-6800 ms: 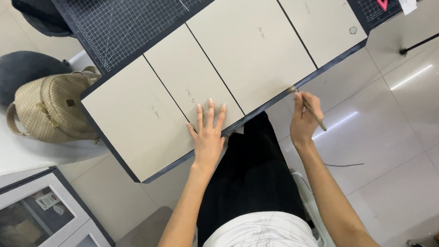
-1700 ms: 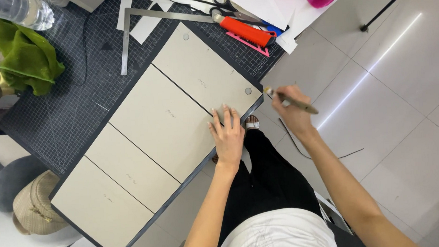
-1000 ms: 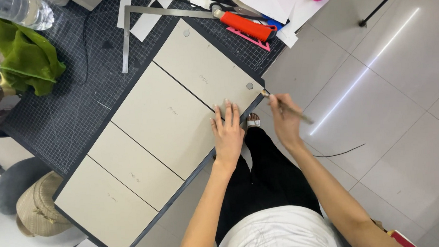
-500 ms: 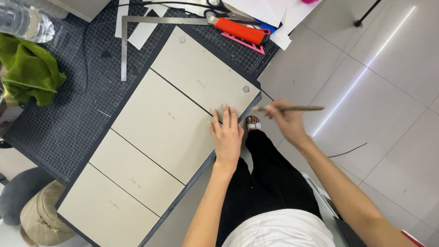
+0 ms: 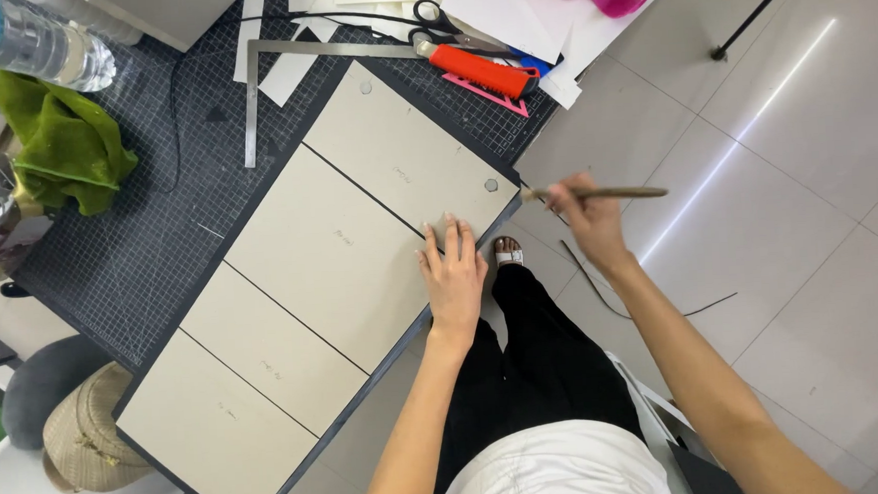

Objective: The person applies adhesive to the edges of a large sheet of paper using a small brush and then smooths the surface with a blue plastic squeegee. The person repeats this process on the other side of the paper.

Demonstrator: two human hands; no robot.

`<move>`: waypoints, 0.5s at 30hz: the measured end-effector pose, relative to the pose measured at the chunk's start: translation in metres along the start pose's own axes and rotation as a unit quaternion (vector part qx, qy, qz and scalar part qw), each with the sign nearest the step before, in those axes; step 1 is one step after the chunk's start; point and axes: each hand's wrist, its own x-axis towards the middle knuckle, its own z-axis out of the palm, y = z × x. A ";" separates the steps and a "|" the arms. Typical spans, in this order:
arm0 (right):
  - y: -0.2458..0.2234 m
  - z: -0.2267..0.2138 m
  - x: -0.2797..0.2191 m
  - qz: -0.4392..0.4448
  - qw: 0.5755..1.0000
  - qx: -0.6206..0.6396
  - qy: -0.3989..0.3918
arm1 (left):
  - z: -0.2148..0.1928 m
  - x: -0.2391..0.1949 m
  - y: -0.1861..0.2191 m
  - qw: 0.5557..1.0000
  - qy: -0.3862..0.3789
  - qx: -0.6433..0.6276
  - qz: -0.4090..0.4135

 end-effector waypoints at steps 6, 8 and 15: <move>0.012 -0.001 0.004 -0.012 0.999 0.001 -0.036 | -0.003 0.001 0.002 1.000 0.000 -0.004 -0.007; 0.008 0.008 -0.010 0.014 0.998 0.017 -0.060 | -0.005 0.000 0.003 1.000 -0.003 -0.006 -0.004; -0.013 -0.015 0.033 0.004 0.999 0.025 0.025 | -0.009 -0.002 0.006 0.999 0.015 -0.031 -0.017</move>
